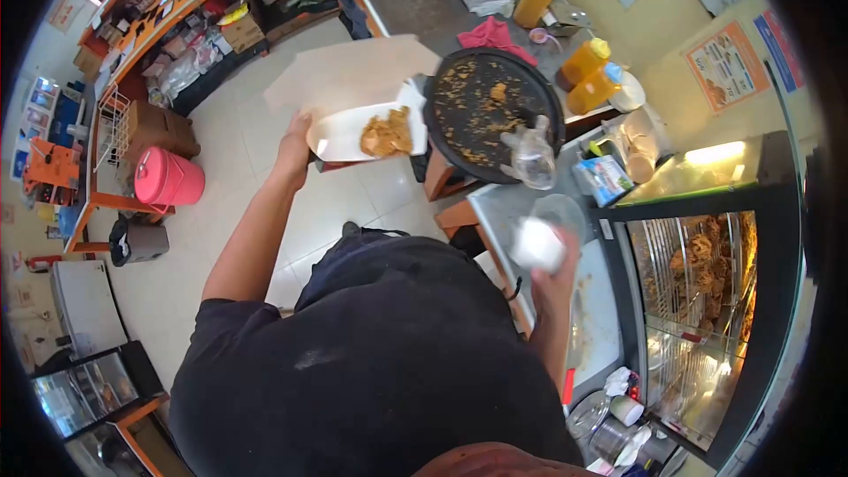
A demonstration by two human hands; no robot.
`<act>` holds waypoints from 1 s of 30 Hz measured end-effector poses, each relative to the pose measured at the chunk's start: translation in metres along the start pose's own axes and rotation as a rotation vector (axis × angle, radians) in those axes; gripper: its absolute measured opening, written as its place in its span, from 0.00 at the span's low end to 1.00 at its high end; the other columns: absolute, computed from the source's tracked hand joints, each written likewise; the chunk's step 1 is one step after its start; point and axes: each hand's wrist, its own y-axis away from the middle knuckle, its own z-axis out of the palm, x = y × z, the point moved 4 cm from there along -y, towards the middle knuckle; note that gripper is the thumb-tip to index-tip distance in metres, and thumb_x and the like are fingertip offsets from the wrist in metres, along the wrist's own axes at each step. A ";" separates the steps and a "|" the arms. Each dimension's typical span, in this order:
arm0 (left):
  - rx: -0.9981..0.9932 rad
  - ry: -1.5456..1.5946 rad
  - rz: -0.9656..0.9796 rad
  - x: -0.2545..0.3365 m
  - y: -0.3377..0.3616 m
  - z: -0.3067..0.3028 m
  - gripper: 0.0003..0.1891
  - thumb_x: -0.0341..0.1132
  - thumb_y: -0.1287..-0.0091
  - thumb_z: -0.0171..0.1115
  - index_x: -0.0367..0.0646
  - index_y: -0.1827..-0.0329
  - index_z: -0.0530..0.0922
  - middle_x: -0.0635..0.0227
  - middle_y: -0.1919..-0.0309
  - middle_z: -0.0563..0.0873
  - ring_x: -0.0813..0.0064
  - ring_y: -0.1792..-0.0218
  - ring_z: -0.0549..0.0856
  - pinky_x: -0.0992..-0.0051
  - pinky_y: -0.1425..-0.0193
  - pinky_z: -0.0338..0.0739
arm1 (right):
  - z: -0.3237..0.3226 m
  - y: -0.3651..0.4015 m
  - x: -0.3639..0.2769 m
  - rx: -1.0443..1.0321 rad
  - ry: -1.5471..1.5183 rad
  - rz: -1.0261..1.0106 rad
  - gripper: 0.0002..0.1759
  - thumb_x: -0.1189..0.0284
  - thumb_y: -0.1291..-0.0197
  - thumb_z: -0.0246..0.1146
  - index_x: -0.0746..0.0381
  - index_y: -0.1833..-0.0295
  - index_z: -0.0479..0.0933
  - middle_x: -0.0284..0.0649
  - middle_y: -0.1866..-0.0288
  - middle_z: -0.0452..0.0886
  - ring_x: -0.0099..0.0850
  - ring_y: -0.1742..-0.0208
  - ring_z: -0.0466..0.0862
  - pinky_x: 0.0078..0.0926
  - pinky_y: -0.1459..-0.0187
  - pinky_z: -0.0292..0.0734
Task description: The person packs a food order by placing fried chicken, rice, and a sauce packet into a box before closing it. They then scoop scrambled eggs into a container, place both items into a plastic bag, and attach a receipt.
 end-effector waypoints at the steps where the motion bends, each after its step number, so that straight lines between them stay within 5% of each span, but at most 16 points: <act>1: -0.051 -0.021 -0.023 0.007 -0.007 -0.009 0.28 0.47 0.20 0.44 0.46 0.22 0.62 0.61 0.33 0.76 0.67 0.36 0.78 0.67 0.37 0.75 | 0.062 -0.046 0.000 -0.155 0.011 -0.007 0.45 0.50 0.50 0.77 0.60 0.32 0.66 0.40 0.37 0.72 0.34 0.35 0.74 0.35 0.34 0.71; 3: -0.132 -0.023 -0.072 0.024 -0.011 -0.029 0.29 0.47 0.20 0.44 0.44 0.20 0.59 0.58 0.30 0.73 0.64 0.32 0.75 0.66 0.33 0.73 | 0.196 -0.128 -0.020 -0.638 0.320 -0.215 0.32 0.59 0.43 0.73 0.63 0.38 0.72 0.45 0.43 0.74 0.38 0.37 0.74 0.35 0.35 0.68; 6: -0.190 0.072 -0.116 0.040 -0.019 -0.061 0.32 0.47 0.20 0.45 0.40 0.18 0.55 0.55 0.25 0.67 0.61 0.26 0.69 0.65 0.27 0.66 | 0.369 -0.178 -0.010 -1.059 0.540 -0.361 0.27 0.66 0.42 0.70 0.57 0.37 0.73 0.49 0.42 0.75 0.46 0.36 0.73 0.39 0.34 0.68; 9: -0.216 0.126 -0.145 0.048 -0.036 -0.108 0.35 0.48 0.19 0.47 0.34 0.18 0.51 0.52 0.22 0.62 0.61 0.22 0.62 0.68 0.21 0.57 | 0.468 -0.189 0.016 -1.345 0.640 -0.239 0.27 0.68 0.42 0.70 0.56 0.37 0.74 0.48 0.43 0.76 0.47 0.35 0.74 0.39 0.33 0.68; 13: -0.198 0.318 -0.198 0.041 -0.075 -0.164 0.35 0.47 0.19 0.47 0.36 0.17 0.49 0.53 0.20 0.58 0.64 0.21 0.60 0.70 0.20 0.55 | 0.504 -0.222 0.004 -1.144 0.602 -0.413 0.25 0.72 0.37 0.68 0.60 0.35 0.73 0.47 0.37 0.77 0.43 0.35 0.77 0.39 0.34 0.70; 15: -0.097 0.355 -0.227 0.035 -0.097 -0.181 0.36 0.48 0.19 0.47 0.36 0.17 0.48 0.54 0.20 0.58 0.64 0.21 0.61 0.70 0.20 0.55 | 0.485 -0.259 0.010 -0.917 0.552 -0.202 0.24 0.72 0.38 0.68 0.61 0.37 0.74 0.45 0.42 0.79 0.41 0.35 0.78 0.36 0.35 0.71; 18: -0.074 0.392 -0.244 0.038 -0.148 -0.194 0.38 0.49 0.19 0.46 0.37 0.17 0.44 0.55 0.19 0.56 0.64 0.21 0.59 0.69 0.20 0.54 | 0.449 -0.304 0.079 -0.560 0.237 0.240 0.30 0.58 0.28 0.60 0.59 0.27 0.65 0.46 0.33 0.72 0.36 0.30 0.73 0.34 0.35 0.72; 21: -0.170 0.268 -0.206 0.079 -0.207 -0.177 0.40 0.53 0.19 0.46 0.38 0.16 0.41 0.55 0.18 0.52 0.64 0.19 0.55 0.67 0.19 0.51 | 0.480 -0.348 0.134 -0.652 0.047 0.351 0.42 0.42 0.25 0.45 0.55 0.17 0.45 0.46 0.21 0.58 0.37 0.25 0.67 0.39 0.39 0.79; 24: -0.232 0.182 -0.175 0.072 -0.298 -0.169 0.44 0.60 0.21 0.44 0.45 0.15 0.38 0.53 0.18 0.48 0.63 0.18 0.48 0.65 0.17 0.45 | 0.499 -0.415 0.167 -0.413 0.143 0.571 0.40 0.43 0.24 0.44 0.55 0.18 0.48 0.47 0.22 0.60 0.39 0.24 0.67 0.45 0.35 0.77; 27: -0.239 -0.004 -0.078 0.116 -0.375 -0.152 0.44 0.63 0.22 0.43 0.49 0.15 0.37 0.53 0.17 0.46 0.62 0.18 0.47 0.66 0.17 0.44 | 0.521 -0.499 0.163 -0.389 0.012 0.599 0.39 0.45 0.21 0.42 0.57 0.16 0.46 0.49 0.23 0.62 0.38 0.25 0.68 0.42 0.28 0.68; 30: -0.351 0.003 0.001 0.158 -0.439 -0.121 0.43 0.63 0.22 0.42 0.50 0.15 0.36 0.53 0.17 0.45 0.58 0.18 0.48 0.65 0.18 0.46 | 0.535 -0.570 0.163 -0.335 -0.178 0.583 0.37 0.46 0.21 0.42 0.57 0.17 0.49 0.48 0.23 0.62 0.39 0.26 0.70 0.43 0.29 0.70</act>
